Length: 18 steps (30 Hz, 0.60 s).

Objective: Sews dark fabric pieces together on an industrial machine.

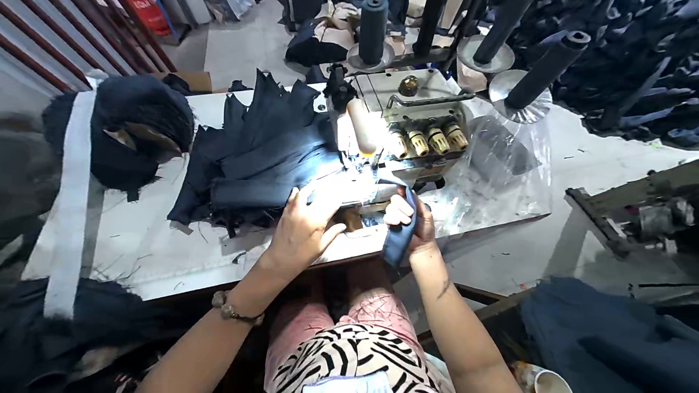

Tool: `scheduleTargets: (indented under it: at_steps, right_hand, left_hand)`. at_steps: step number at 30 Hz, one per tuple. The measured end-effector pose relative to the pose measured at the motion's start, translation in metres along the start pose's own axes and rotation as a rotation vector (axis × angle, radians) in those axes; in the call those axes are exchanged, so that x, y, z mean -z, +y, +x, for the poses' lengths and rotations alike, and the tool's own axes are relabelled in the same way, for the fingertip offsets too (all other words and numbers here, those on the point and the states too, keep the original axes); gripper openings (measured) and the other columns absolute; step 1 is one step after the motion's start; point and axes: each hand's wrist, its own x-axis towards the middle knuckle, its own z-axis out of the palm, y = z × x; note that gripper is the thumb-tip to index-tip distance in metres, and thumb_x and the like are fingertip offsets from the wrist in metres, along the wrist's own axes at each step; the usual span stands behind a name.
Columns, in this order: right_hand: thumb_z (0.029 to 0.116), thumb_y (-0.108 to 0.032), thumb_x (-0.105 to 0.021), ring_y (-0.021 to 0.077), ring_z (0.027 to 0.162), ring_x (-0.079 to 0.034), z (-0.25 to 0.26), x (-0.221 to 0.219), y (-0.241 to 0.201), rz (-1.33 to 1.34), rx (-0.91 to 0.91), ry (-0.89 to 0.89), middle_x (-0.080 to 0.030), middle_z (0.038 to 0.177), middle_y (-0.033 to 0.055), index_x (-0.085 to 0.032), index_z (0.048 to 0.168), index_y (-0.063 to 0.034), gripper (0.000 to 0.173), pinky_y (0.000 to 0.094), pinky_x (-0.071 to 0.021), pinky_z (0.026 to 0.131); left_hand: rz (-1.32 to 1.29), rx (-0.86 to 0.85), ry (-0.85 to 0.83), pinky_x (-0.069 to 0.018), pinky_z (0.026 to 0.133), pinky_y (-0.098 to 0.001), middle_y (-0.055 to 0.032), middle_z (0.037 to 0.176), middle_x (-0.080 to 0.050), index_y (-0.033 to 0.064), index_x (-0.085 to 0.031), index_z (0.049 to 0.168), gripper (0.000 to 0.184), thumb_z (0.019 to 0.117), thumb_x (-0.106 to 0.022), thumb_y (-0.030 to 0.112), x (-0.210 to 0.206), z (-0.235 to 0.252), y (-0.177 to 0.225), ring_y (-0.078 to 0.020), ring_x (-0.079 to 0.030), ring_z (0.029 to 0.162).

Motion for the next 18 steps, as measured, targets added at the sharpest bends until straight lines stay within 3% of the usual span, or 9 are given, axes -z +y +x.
scheduleTargets:
  at_steps: [6,10,12,15,16,17,18]
  right_hand:
    - [0.1077,-0.029,-0.043,0.0032,0.055,-0.055,0.010,-0.006,0.012,0.142,0.061,-0.002,-0.054,0.067,-0.0053,-0.062,0.112,-0.0130,0.025,0.0173,-0.0482,0.056]
    - [0.1083,-0.029,-0.041,0.0040,0.056,-0.055,0.009,-0.005,0.012,0.128,0.067,0.015,-0.055,0.069,-0.0046,-0.061,0.116,-0.0136,0.027,0.0180,-0.0487,0.055]
    - [0.1098,-0.033,-0.035,0.0039,0.055,-0.056,0.007,-0.009,0.014,0.047,0.054,0.089,-0.055,0.067,-0.0061,-0.063,0.105,-0.0159,0.032,0.0184,-0.0510,0.055]
    - [0.1086,-0.026,-0.031,0.0031,0.054,-0.056,-0.001,-0.023,0.021,-0.345,0.004,0.191,-0.056,0.062,-0.0069,-0.062,0.091,-0.0165,0.036,0.0185,-0.0525,0.057]
    - [0.1047,-0.021,-0.034,0.0026,0.054,-0.056,-0.004,-0.035,0.024,-0.514,-0.038,0.204,-0.057,0.062,-0.0064,-0.060,0.091,-0.0153,0.030,0.0181,-0.0516,0.057]
    - [0.0977,-0.019,-0.045,0.0033,0.056,-0.059,-0.008,-0.045,0.026,-0.620,-0.098,0.182,-0.062,0.064,-0.0049,-0.063,0.090,-0.0143,0.020,0.0195,-0.0519,0.058]
    - [0.0934,-0.025,-0.059,0.0023,0.058,-0.062,-0.012,-0.051,0.028,-0.688,-0.160,0.081,-0.067,0.068,-0.0054,-0.067,0.090,-0.0154,0.013,0.0194,-0.0538,0.058]
  left_hand:
    - [0.035,0.061,-0.008,-0.0431,0.107,-0.0573,-0.0061,0.134,-0.068,0.0157,-0.071,0.129,0.044,0.0967,-0.059,0.044,0.002,0.013,0.008,-0.0383,-0.055,0.131]
    - [-0.031,-0.006,-0.044,-0.0369,0.113,-0.0563,-0.0051,0.141,-0.065,0.0173,-0.065,0.139,0.048,0.1029,-0.049,0.043,0.005,0.028,-0.011,-0.0336,-0.053,0.136]
    - [-0.083,-0.031,-0.094,-0.0290,0.121,-0.0580,-0.0011,0.148,-0.060,0.0216,-0.064,0.141,0.046,0.1068,-0.044,0.045,0.011,0.037,-0.022,-0.0267,-0.048,0.144]
    - [-0.168,0.041,-0.187,-0.0210,0.122,-0.0638,-0.0030,0.158,-0.049,0.0238,-0.061,0.145,0.053,0.1069,-0.037,0.053,0.027,0.039,-0.018,-0.0311,-0.035,0.152]
    - [-0.232,0.093,-0.171,-0.0231,0.121,-0.0644,-0.0072,0.158,-0.048,0.0197,-0.065,0.139,0.059,0.1047,-0.037,0.058,0.033,0.036,-0.007,-0.0341,-0.035,0.151]
    - [-0.303,0.123,-0.118,-0.0309,0.117,-0.0621,-0.0118,0.150,-0.055,0.0116,-0.072,0.126,0.068,0.1013,-0.037,0.065,0.037,0.032,0.005,-0.0339,-0.044,0.145]
    - [-0.384,0.136,-0.054,-0.0418,0.110,-0.0579,-0.0130,0.133,-0.065,0.0077,-0.076,0.108,0.067,0.0979,-0.045,0.066,0.042,0.026,0.020,-0.0304,-0.056,0.132]
